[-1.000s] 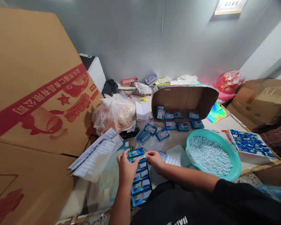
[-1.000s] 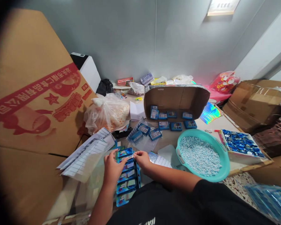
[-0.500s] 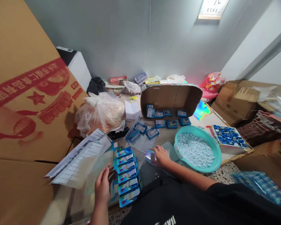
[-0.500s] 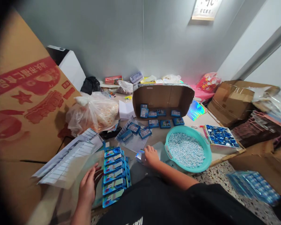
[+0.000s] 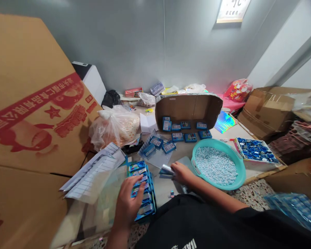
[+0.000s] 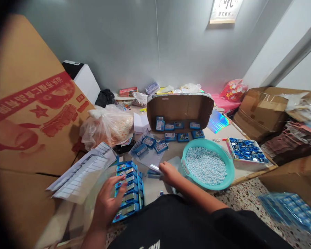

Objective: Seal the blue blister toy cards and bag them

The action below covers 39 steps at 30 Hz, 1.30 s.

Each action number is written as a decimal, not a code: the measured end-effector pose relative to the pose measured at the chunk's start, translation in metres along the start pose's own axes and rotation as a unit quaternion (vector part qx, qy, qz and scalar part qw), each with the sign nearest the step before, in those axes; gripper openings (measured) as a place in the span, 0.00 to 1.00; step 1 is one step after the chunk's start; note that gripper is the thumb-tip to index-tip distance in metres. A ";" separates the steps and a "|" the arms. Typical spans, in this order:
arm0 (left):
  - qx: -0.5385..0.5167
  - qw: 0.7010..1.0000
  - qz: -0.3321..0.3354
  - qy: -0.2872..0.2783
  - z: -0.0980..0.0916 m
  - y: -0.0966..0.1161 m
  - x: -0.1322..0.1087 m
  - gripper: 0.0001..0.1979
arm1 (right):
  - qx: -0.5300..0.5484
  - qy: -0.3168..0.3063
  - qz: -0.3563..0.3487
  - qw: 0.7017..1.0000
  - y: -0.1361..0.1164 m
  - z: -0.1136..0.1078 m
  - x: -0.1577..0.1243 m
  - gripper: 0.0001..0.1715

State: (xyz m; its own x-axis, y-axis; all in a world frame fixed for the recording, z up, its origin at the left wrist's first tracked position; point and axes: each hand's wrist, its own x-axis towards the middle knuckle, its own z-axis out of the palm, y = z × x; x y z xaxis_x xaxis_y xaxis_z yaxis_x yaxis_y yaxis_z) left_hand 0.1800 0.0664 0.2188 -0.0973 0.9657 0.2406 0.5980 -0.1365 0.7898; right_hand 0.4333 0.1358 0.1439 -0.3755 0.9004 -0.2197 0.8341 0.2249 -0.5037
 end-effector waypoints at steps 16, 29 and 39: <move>0.153 0.966 0.190 -0.082 0.000 0.061 0.034 0.19 | -0.059 0.031 -0.182 0.981 -0.064 -0.109 -0.040 0.06; 0.161 0.928 0.335 -0.038 -0.005 0.057 0.029 0.12 | -0.032 0.069 -0.203 0.976 -0.081 -0.108 -0.042 0.08; 0.197 0.938 0.231 -0.169 -0.012 0.070 0.016 0.10 | -0.011 0.017 -0.268 0.963 -0.085 -0.106 -0.038 0.09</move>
State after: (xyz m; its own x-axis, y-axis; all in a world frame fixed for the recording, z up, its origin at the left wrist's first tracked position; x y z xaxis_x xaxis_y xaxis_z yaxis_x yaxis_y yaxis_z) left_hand 0.2113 0.0697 0.2846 0.4621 0.8476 0.2608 0.7679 -0.5296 0.3604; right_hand 0.4197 0.1214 0.2833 -0.7411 0.6648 0.0941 0.5334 0.6680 -0.5188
